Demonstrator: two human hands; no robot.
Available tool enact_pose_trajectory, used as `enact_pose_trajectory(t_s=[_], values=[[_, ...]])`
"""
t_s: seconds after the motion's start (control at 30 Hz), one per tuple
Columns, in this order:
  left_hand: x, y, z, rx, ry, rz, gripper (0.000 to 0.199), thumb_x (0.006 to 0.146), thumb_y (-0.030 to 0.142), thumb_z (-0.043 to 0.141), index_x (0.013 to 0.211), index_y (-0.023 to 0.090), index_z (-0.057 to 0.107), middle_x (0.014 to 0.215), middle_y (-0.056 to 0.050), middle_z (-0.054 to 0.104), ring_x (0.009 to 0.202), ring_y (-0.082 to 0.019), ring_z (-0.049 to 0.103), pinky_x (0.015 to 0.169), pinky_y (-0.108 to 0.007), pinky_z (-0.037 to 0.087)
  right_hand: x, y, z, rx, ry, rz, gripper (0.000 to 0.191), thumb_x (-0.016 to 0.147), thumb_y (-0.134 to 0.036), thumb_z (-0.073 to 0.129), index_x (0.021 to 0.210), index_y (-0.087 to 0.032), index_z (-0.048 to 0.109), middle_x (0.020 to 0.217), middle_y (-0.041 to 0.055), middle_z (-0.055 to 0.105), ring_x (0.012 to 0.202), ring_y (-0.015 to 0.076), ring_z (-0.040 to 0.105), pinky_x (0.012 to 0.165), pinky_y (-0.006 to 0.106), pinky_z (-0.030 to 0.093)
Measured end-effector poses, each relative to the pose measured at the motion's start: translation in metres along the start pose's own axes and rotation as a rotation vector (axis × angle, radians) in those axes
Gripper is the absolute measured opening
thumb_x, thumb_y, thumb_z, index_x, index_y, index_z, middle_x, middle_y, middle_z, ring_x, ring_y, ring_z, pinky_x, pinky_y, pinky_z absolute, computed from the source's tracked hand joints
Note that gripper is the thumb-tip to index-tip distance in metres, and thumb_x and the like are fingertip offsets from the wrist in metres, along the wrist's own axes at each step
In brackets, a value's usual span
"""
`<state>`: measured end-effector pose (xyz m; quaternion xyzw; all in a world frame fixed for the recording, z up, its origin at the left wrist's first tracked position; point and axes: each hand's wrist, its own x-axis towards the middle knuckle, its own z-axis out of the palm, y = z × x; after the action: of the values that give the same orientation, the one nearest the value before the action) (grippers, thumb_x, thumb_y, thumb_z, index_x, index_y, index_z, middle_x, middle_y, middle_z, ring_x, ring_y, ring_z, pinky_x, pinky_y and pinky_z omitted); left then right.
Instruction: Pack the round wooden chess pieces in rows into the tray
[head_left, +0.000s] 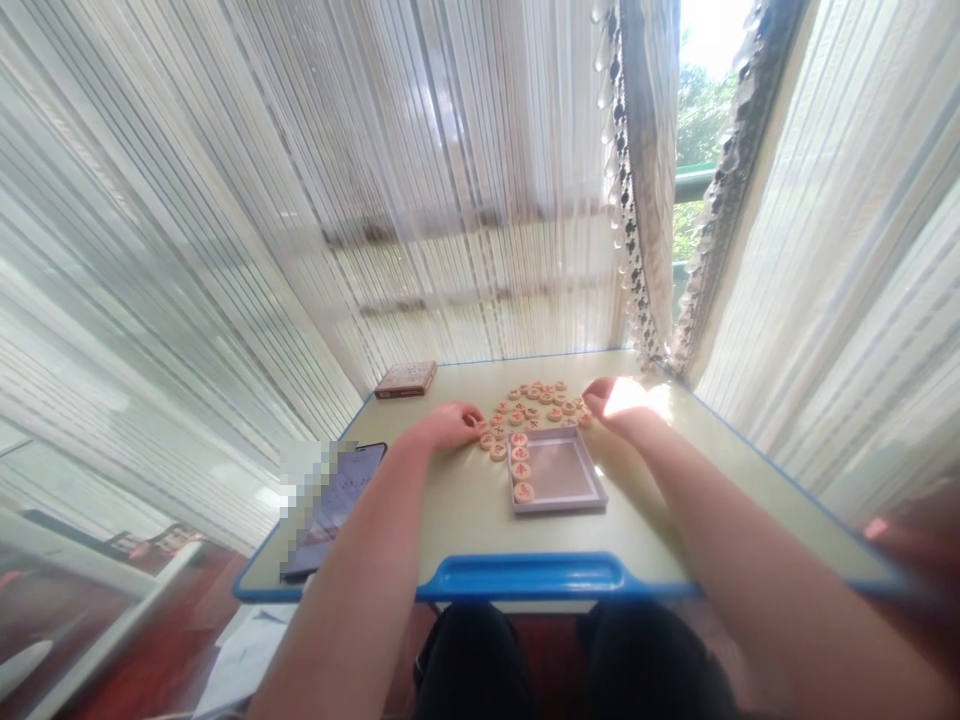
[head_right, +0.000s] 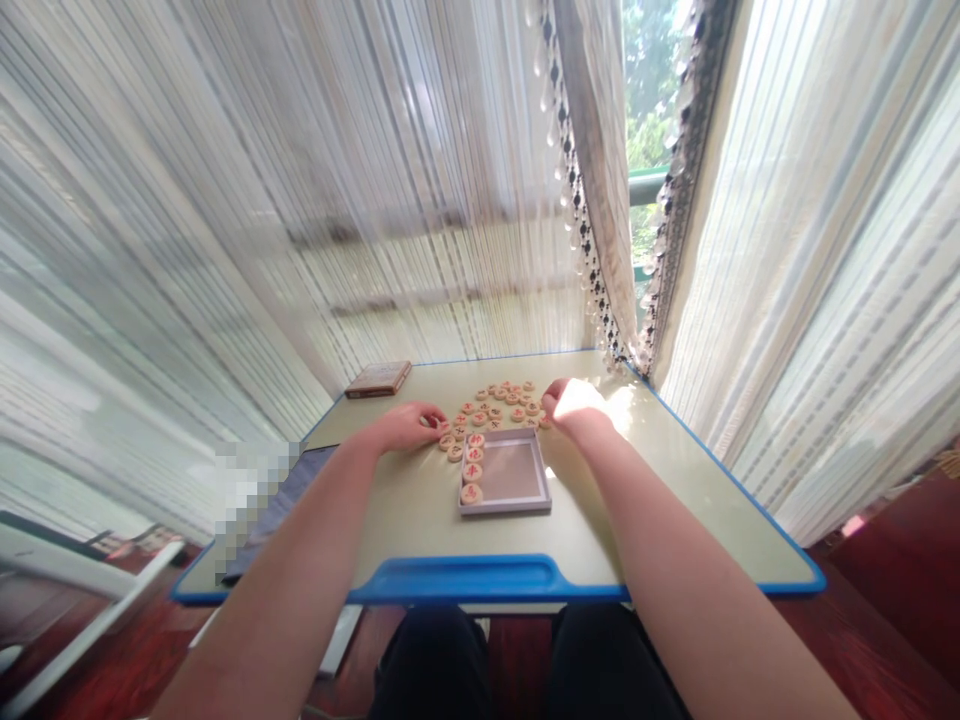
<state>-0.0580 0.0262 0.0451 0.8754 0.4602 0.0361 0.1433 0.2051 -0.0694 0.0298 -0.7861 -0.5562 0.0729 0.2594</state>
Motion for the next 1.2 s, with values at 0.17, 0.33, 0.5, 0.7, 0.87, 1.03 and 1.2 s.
enact_pose_trajectory(t_s=[0.17,0.33,0.5,0.7,0.87,1.03,1.2], values=[[-0.007,0.018,-0.005,-0.085,0.216,0.082,0.030,0.068,0.043,0.059,0.085,0.018,0.063,0.092,-0.003,0.065,0.074,-0.014,0.056,0.065,-0.024,0.041,-0.023,-0.026,0.000,0.309,-0.005,-0.140,0.023,0.075,-0.031,0.052,0.090,-0.021,0.066,0.085,0.0018,0.068,0.071,0.0130,0.060,0.064,0.022,0.045],[-0.009,0.043,0.002,-0.158,0.357,0.272,0.032,0.068,0.044,0.061,0.082,0.016,0.062,0.080,-0.002,0.062,0.065,-0.011,0.052,0.061,-0.023,0.041,-0.037,-0.045,0.007,0.489,-0.151,-0.180,0.027,0.077,-0.041,0.051,0.088,-0.021,0.067,0.078,0.0015,0.067,0.069,0.0131,0.060,0.061,0.022,0.044],[-0.007,0.052,0.012,-0.113,0.428,0.405,0.025,0.068,0.039,0.063,0.077,0.015,0.061,0.075,-0.001,0.059,0.060,-0.008,0.048,0.060,-0.021,0.041,-0.034,-0.044,0.012,0.609,-0.260,-0.135,0.027,0.075,-0.041,0.054,0.086,-0.020,0.066,0.070,0.0008,0.065,0.062,0.0111,0.057,0.054,0.019,0.042],[-0.011,0.057,0.012,-0.114,0.470,0.470,0.020,0.070,0.030,0.060,0.083,0.015,0.061,0.079,-0.002,0.059,0.062,-0.009,0.048,0.061,-0.021,0.042,-0.034,-0.044,0.010,0.534,-0.232,-0.171,0.030,0.075,-0.044,0.052,0.085,-0.019,0.066,0.074,0.0018,0.066,0.065,0.0120,0.058,0.054,0.020,0.041],[-0.007,0.043,0.007,-0.091,0.431,0.324,0.027,0.064,0.009,0.047,0.083,0.016,0.065,0.082,-0.003,0.062,0.061,-0.009,0.049,0.063,-0.022,0.043,-0.037,-0.040,0.005,-0.017,-0.166,-0.265,0.025,0.072,-0.042,0.055,0.071,-0.021,0.068,0.073,0.0036,0.066,0.067,0.0160,0.058,0.053,0.023,0.038],[-0.001,0.036,0.015,-0.061,0.273,0.277,0.028,0.063,0.013,0.045,0.076,0.016,0.069,0.073,-0.001,0.064,0.061,-0.011,0.051,0.061,-0.023,0.043,-0.042,-0.045,0.012,-0.212,-0.303,-0.301,0.029,0.075,-0.044,0.050,0.074,-0.021,0.068,0.075,0.0063,0.065,0.067,0.0183,0.058,0.052,0.024,0.038],[0.004,0.038,0.026,-0.127,0.216,0.266,0.030,0.062,0.013,0.043,0.075,0.016,0.070,0.072,-0.001,0.066,0.064,-0.012,0.055,0.062,-0.022,0.044,-0.044,-0.047,0.013,-0.278,-0.240,-0.316,0.033,0.078,-0.047,0.045,0.076,-0.022,0.067,0.080,0.0078,0.065,0.074,0.0214,0.059,0.057,0.028,0.040]])
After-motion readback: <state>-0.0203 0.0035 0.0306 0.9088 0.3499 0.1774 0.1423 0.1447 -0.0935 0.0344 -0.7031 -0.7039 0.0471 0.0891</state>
